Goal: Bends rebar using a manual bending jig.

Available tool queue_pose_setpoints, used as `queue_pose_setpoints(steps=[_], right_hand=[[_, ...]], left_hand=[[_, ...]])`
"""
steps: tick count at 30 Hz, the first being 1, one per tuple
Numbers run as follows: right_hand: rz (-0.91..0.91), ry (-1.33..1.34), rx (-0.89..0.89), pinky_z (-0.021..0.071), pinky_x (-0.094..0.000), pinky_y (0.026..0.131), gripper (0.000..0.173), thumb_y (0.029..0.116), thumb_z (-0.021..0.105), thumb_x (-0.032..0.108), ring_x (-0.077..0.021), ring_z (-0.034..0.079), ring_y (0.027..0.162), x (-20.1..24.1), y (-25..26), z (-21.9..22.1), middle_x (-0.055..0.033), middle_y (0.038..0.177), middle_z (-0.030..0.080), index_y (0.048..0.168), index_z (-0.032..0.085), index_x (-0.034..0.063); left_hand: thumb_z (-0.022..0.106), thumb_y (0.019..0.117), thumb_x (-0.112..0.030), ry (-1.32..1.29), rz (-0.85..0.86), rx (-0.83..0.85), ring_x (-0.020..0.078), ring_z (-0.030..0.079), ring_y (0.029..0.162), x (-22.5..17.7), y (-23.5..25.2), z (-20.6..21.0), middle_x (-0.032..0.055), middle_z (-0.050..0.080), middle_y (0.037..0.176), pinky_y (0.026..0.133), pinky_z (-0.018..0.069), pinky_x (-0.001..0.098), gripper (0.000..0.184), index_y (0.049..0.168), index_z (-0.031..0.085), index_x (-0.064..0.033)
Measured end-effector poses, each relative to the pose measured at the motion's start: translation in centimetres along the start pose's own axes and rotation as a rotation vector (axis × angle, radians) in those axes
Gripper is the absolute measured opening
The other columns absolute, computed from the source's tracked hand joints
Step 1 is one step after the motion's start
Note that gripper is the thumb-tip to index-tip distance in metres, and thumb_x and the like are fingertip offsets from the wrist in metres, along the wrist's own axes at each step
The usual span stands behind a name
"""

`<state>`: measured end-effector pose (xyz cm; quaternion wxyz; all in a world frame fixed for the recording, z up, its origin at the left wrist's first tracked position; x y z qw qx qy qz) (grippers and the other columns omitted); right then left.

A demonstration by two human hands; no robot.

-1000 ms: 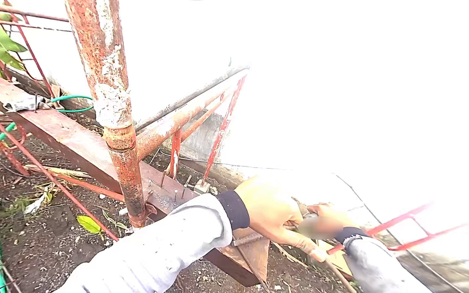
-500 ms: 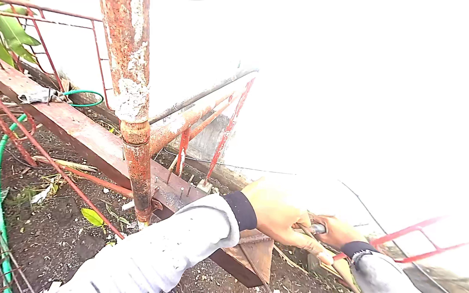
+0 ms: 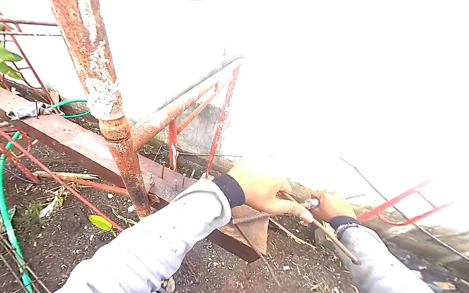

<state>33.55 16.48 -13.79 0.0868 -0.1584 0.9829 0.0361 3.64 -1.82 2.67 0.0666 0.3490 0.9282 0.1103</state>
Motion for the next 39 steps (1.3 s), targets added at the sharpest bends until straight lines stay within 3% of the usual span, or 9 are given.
queue_pose_setpoints(steps=[9,13,16,19,23,27,32,35,39], right_hand=[[0.136,0.021,0.044,0.0481,-0.0526,0.102,0.023,0.0850,0.082,0.029,-0.0333,0.067,0.111,0.9,-4.4,-2.5,-0.0120,0.102,0.075,0.093,0.076,0.0082],[0.272,0.048,0.004,0.0469,-0.0540,0.104,0.028,0.0860,0.081,0.032,-0.0352,0.068,0.109,0.9,-11.0,-0.3,-0.0144,0.098,0.075,0.090,0.075,0.0056],[0.415,0.049,-0.004,0.0456,-0.0550,0.105,0.027,0.0866,0.081,0.031,-0.0368,0.067,0.111,1.9,-15.7,-1.0,-0.0162,0.101,0.075,0.091,0.075,0.0048],[0.569,0.086,-0.012,0.0460,-0.0584,0.103,0.026,0.0863,0.081,0.028,-0.0399,0.067,0.110,4.3,-20.6,-1.7,-0.0185,0.104,0.074,0.094,0.075,0.0045],[0.809,0.092,0.011,0.0462,-0.0597,0.102,0.027,0.0889,0.078,0.031,-0.0414,0.067,0.111,9.0,-27.7,-1.5,-0.0208,0.102,0.074,0.093,0.074,0.0043],[0.943,0.106,-0.043,0.0480,-0.0626,0.094,0.027,0.0907,0.076,0.029,-0.0442,0.068,0.104,15.5,-33.4,-2.1,-0.0226,0.096,0.073,0.089,0.072,0.0026],[1.079,0.117,-0.119,0.0507,-0.0638,0.087,0.025,0.0889,0.076,0.028,-0.0448,0.070,0.095,23.4,-37.8,-3.1,-0.0223,0.088,0.073,0.086,0.071,0.0039],[1.069,0.091,-0.138,0.0517,-0.0617,0.083,0.027,0.0886,0.075,0.032,-0.0415,0.072,0.089,24.7,-38.7,-2.8,-0.0193,0.083,0.072,0.081,0.070,0.0059],[0.980,0.038,-0.142,0.0531,-0.0606,0.077,0.027,0.0856,0.075,0.035,-0.0381,0.073,0.082,21.8,-38.0,-2.1,-0.0161,0.078,0.073,0.078,0.070,0.0089]], left_hand=[[0.049,0.0921,-0.076,0.039,-0.049,0.063,0.0194,0.059,0.061,0.3,-0.2,-0.6,0.0000,0.056,0.061,0.057,0.0426,0.0446,0.065,0.072,0.065,-0.0169],[0.048,0.0921,-0.078,-0.009,-0.023,0.041,0.0187,0.067,0.070,0.6,0.1,-0.7,-0.0010,0.068,0.072,0.064,0.0505,0.0488,0.064,0.082,0.074,-0.0200],[0.051,0.0985,-0.065,-0.041,0.001,0.017,0.0212,0.067,0.074,0.5,-0.4,-0.7,0.0009,0.070,0.076,0.066,0.0495,0.0516,0.053,0.086,0.075,-0.0187],[0.051,0.1023,-0.054,-0.059,0.008,0.061,0.0251,0.069,0.081,0.4,-0.9,-1.1,0.0040,0.072,0.083,0.071,0.0497,0.0564,0.046,0.092,0.076,-0.0169],[0.047,0.1017,-0.063,-0.163,0.055,0.096,0.0228,0.060,0.069,0.6,-0.3,-0.7,0.0050,0.060,0.072,0.066,0.0461,0.0494,0.059,0.085,0.068,-0.0105],[0.046,0.1041,-0.059,-0.236,0.092,0.107,0.0264,0.060,0.076,0.7,-0.2,-0.4,0.0100,0.061,0.080,0.072,0.0468,0.0515,0.058,0.093,0.067,-0.0055],[0.045,0.0989,-0.069,-0.210,0.084,0.070,0.0253,0.062,0.076,0.7,-0.2,-0.2,0.0075,0.062,0.078,0.072,0.0473,0.0522,0.064,0.089,0.069,-0.0102],[0.048,0.0994,-0.066,-0.245,0.094,0.063,0.0246,0.061,0.075,0.8,-0.3,0.0,0.0067,0.062,0.077,0.072,0.0467,0.0521,0.061,0.090,0.070,-0.0108],[0.051,0.1011,-0.061,-0.261,0.101,0.086,0.0256,0.067,0.080,1.0,-0.4,-0.5,0.0072,0.069,0.083,0.075,0.0498,0.0559,0.055,0.096,0.075,-0.0119]])
Point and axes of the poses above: each hand's wrist, its own y-axis towards the middle knuckle, its own z-axis out of the palm, x = y × z, the point moved 3 cm from there along y, towards the middle knuckle
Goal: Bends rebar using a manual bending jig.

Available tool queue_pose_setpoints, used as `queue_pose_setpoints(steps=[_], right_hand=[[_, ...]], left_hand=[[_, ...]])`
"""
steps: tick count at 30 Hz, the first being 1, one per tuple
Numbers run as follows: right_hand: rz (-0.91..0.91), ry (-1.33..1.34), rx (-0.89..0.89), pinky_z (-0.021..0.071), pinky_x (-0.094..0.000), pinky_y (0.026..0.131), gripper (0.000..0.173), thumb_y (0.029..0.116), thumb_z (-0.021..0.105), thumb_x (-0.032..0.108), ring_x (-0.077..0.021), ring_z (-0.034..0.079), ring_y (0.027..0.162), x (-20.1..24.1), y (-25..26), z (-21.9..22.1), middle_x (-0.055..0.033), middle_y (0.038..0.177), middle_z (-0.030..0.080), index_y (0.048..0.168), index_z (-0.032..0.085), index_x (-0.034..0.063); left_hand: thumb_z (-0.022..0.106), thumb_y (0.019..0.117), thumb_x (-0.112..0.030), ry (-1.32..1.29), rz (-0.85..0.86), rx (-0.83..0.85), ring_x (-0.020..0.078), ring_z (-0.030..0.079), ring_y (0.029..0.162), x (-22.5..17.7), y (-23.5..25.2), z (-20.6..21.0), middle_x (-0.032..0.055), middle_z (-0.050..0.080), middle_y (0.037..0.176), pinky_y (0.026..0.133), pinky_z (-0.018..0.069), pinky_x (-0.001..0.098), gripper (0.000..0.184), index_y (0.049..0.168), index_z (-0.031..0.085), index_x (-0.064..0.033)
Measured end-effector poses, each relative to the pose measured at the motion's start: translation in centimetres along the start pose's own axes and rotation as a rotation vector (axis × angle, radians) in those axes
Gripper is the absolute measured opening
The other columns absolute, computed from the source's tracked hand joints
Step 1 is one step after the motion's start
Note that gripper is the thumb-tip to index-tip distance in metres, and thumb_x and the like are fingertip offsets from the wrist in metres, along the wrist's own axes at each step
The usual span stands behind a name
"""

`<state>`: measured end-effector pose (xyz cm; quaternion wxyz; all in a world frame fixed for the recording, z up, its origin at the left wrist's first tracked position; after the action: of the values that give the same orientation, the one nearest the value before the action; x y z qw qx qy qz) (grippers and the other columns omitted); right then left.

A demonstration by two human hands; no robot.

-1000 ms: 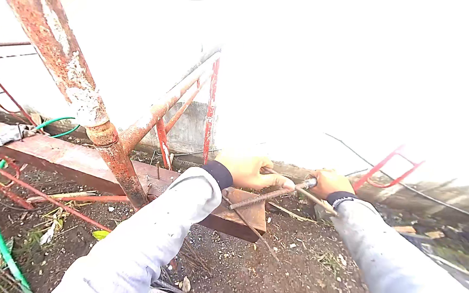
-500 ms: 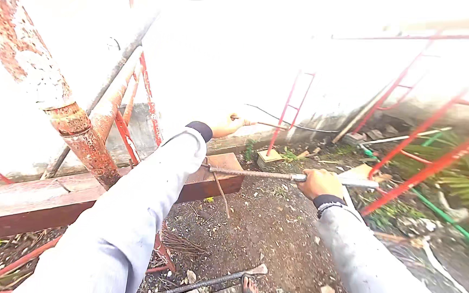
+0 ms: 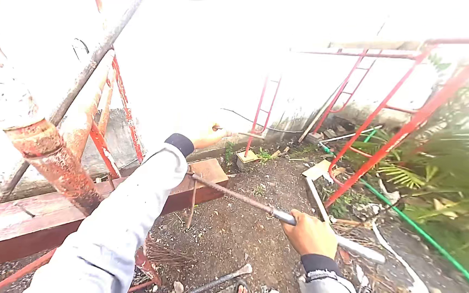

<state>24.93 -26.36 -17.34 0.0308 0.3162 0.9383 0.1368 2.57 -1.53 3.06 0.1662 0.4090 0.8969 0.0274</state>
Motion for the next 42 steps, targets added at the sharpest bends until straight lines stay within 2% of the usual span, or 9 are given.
queue_pose_setpoints(steps=[3,6,8,10,15,26,35,39,42], right_hand=[[-0.067,0.009,-0.020,0.0527,-0.0600,0.070,0.028,0.0819,0.076,0.034,-0.0370,0.073,0.075,-0.7,1.4,1.6,-0.0145,0.072,0.072,0.073,0.068,0.0092],[-0.096,0.016,0.004,0.0523,-0.0591,0.067,0.028,0.0808,0.076,0.035,-0.0358,0.073,0.073,-1.3,2.8,3.0,-0.0129,0.071,0.071,0.072,0.067,0.0102],[-0.117,0.010,0.011,0.0523,-0.0596,0.066,0.028,0.0810,0.075,0.035,-0.0362,0.073,0.073,-1.5,3.6,3.1,-0.0132,0.071,0.071,0.072,0.068,0.0099],[-0.154,-0.001,-0.024,0.0514,-0.0595,0.063,0.029,0.0794,0.076,0.034,-0.0359,0.072,0.070,-1.7,4.1,2.7,-0.0128,0.068,0.070,0.069,0.065,0.0100],[-0.180,-0.017,-0.093,0.0496,-0.0566,0.059,0.030,0.0763,0.074,0.035,-0.0335,0.071,0.064,-1.8,2.7,1.7,-0.0110,0.063,0.067,0.064,0.062,0.0110],[-0.030,-0.090,0.179,0.0525,-0.0566,0.081,0.028,0.0885,0.070,0.039,-0.0327,0.074,0.088,-0.7,3.7,0.9,-0.0122,0.084,0.075,0.082,0.071,0.0120],[0.026,-0.081,0.085,0.0534,-0.0577,0.078,0.025,0.0855,0.073,0.037,-0.0338,0.074,0.083,-0.3,0.7,0.4,-0.0124,0.079,0.075,0.080,0.071,0.0127],[0.069,-0.060,0.141,0.0520,-0.0589,0.084,0.025,0.0884,0.072,0.034,-0.0361,0.074,0.090,0.5,-0.5,-1.2,-0.0151,0.085,0.075,0.085,0.072,0.0096],[0.120,-0.051,0.195,0.0510,-0.0578,0.088,0.026,0.0907,0.070,0.035,-0.0357,0.073,0.095,1.0,-1.3,-2.0,-0.0160,0.090,0.076,0.087,0.072,0.0088]], left_hand=[[0.051,0.1022,-0.059,-0.061,0.008,0.050,0.0251,0.066,0.079,0.0,0.4,0.5,0.0083,0.068,0.083,0.074,0.0501,0.0532,0.054,0.097,0.074,-0.0100],[0.044,0.0950,-0.076,0.051,-0.055,0.074,0.0250,0.070,0.086,-0.3,0.5,0.4,0.0050,0.073,0.088,0.078,0.0521,0.0584,0.066,0.101,0.077,-0.0189],[0.041,0.0926,-0.080,0.115,-0.058,0.052,0.0225,0.069,0.081,-0.3,0.5,0.3,0.0016,0.072,0.082,0.073,0.0515,0.0569,0.068,0.095,0.077,-0.0224],[0.041,0.0928,-0.080,0.154,-0.047,0.037,0.0225,0.066,0.073,-0.4,0.4,0.2,0.0016,0.067,0.073,0.067,0.0493,0.0538,0.069,0.086,0.073,-0.0199],[0.042,0.0949,-0.077,0.102,-0.046,0.020,0.0239,0.069,0.077,0.2,0.3,0.0,0.0030,0.070,0.079,0.071,0.0506,0.0566,0.067,0.093,0.076,-0.0195],[0.038,0.0960,-0.077,0.141,-0.060,0.017,0.0246,0.069,0.083,0.6,-0.9,-0.6,0.0033,0.072,0.084,0.074,0.0508,0.0565,0.068,0.096,0.076,-0.0215],[0.039,0.0987,-0.073,0.123,-0.042,0.022,0.0266,0.070,0.089,0.5,-0.6,-0.4,0.0053,0.072,0.089,0.077,0.0506,0.0582,0.064,0.097,0.076,-0.0197],[0.045,0.1068,-0.051,-0.022,0.012,0.074,0.0267,0.066,0.084,0.3,-0.4,-0.1,0.0105,0.069,0.088,0.077,0.0501,0.0530,0.051,0.100,0.073,-0.0087],[0.046,0.1040,-0.059,0.020,0.007,0.046,0.0284,0.065,0.081,0.2,-0.4,-0.1,0.0097,0.066,0.082,0.074,0.0478,0.0560,0.056,0.093,0.071,-0.0102]])
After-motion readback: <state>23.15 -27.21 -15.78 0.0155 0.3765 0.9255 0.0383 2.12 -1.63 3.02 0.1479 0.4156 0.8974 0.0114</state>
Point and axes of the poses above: each hand's wrist, its own y-axis towards the middle knuckle, its own z-axis out of the palm, x = y × z, the point moved 3 cm from there along y, towards the middle knuckle
